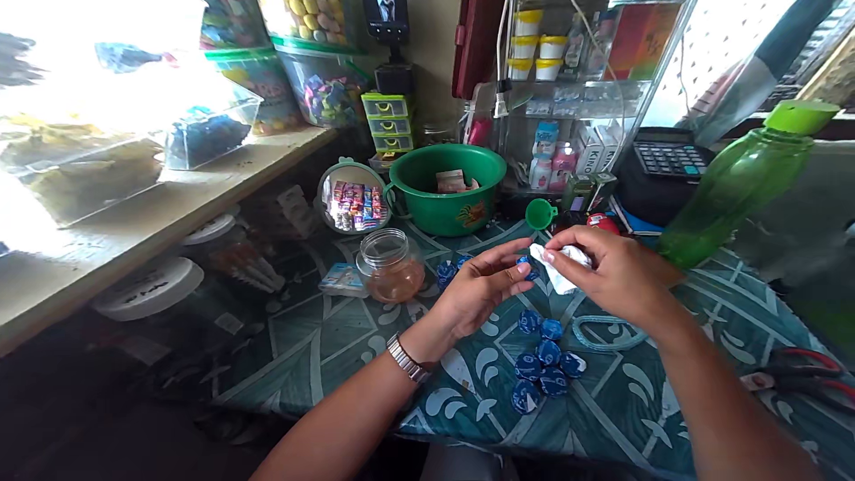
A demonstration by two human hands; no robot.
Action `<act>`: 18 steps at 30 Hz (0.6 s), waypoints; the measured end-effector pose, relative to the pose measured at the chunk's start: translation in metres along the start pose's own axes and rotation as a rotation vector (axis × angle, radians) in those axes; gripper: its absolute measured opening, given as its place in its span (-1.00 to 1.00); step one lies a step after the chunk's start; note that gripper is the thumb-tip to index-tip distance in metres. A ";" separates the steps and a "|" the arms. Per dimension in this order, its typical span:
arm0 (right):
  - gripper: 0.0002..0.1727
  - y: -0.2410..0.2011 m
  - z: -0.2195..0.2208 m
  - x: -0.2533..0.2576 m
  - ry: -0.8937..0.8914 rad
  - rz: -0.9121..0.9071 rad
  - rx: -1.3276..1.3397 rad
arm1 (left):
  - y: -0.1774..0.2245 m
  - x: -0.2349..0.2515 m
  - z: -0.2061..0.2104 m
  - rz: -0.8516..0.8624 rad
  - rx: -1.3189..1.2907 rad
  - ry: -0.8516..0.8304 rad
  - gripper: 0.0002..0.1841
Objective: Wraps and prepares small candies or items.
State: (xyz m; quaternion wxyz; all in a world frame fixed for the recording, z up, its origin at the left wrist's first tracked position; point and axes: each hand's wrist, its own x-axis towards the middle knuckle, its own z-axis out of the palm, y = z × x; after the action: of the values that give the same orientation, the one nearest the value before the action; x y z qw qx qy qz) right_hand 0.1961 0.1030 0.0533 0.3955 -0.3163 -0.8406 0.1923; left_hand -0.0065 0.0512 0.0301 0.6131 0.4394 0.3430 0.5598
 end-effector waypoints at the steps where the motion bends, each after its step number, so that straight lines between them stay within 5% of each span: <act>1: -0.85 0.001 0.004 0.000 -0.021 -0.013 0.015 | 0.000 0.000 0.001 -0.004 0.016 -0.011 -0.51; 12: -0.88 0.002 0.008 -0.001 -0.001 -0.099 -0.144 | 0.000 0.000 0.003 -0.022 0.030 0.013 -0.53; 18: -0.83 0.002 -0.008 0.001 0.070 0.009 -0.114 | -0.001 0.002 -0.003 0.007 0.003 -0.024 -0.55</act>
State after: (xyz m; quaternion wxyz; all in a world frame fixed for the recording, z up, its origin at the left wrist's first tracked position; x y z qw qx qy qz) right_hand 0.2027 0.1058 0.0577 0.4053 -0.3487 -0.8343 0.1347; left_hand -0.0084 0.0533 0.0286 0.6147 0.4483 0.3347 0.5560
